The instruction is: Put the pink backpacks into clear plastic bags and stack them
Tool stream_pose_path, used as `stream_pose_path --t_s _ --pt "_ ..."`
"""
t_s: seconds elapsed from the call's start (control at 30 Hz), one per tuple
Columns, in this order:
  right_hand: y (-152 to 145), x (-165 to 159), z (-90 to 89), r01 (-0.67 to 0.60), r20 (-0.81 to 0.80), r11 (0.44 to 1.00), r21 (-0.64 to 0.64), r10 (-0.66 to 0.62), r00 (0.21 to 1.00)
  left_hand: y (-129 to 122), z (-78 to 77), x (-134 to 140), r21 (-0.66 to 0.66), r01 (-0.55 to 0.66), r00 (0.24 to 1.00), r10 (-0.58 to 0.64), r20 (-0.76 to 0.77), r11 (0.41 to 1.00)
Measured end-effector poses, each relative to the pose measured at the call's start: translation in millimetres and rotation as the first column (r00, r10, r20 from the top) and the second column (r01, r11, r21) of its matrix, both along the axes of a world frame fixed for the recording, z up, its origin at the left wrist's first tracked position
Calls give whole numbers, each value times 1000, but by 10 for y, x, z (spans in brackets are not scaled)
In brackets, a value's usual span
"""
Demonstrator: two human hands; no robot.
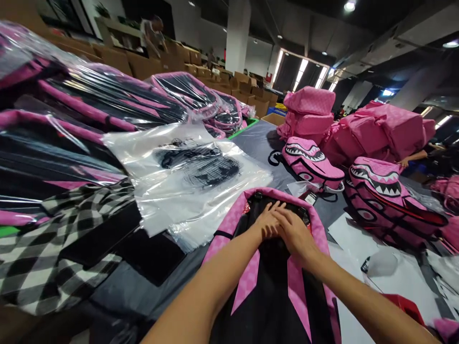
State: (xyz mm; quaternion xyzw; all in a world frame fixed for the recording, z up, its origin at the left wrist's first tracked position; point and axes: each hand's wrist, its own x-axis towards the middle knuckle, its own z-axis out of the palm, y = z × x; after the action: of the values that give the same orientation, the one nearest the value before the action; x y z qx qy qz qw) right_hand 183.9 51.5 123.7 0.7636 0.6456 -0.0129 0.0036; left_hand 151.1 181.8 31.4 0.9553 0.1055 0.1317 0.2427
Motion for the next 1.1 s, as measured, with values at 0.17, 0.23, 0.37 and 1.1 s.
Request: stream_pose_path --t_s 0.17,0.23,0.37,1.1 --pt "-790 -261 -518 48 -28 999 20 -47 998 59 260 35 -48 34 989 -41 -142 998" --pt "-710 -157 -708 99 -4 995 2 -99 995 -19 437 -120 -64 56 979 -67 -192 996" --pt "-448 197 -890 133 4 987 94 -134 991 -476 736 -832 17 257 965 -256 -53 966" --pt "-714 -234 -732 -840 -112 533 100 845 523 -852 -427 -830 241 -65 998 67 -3 968"
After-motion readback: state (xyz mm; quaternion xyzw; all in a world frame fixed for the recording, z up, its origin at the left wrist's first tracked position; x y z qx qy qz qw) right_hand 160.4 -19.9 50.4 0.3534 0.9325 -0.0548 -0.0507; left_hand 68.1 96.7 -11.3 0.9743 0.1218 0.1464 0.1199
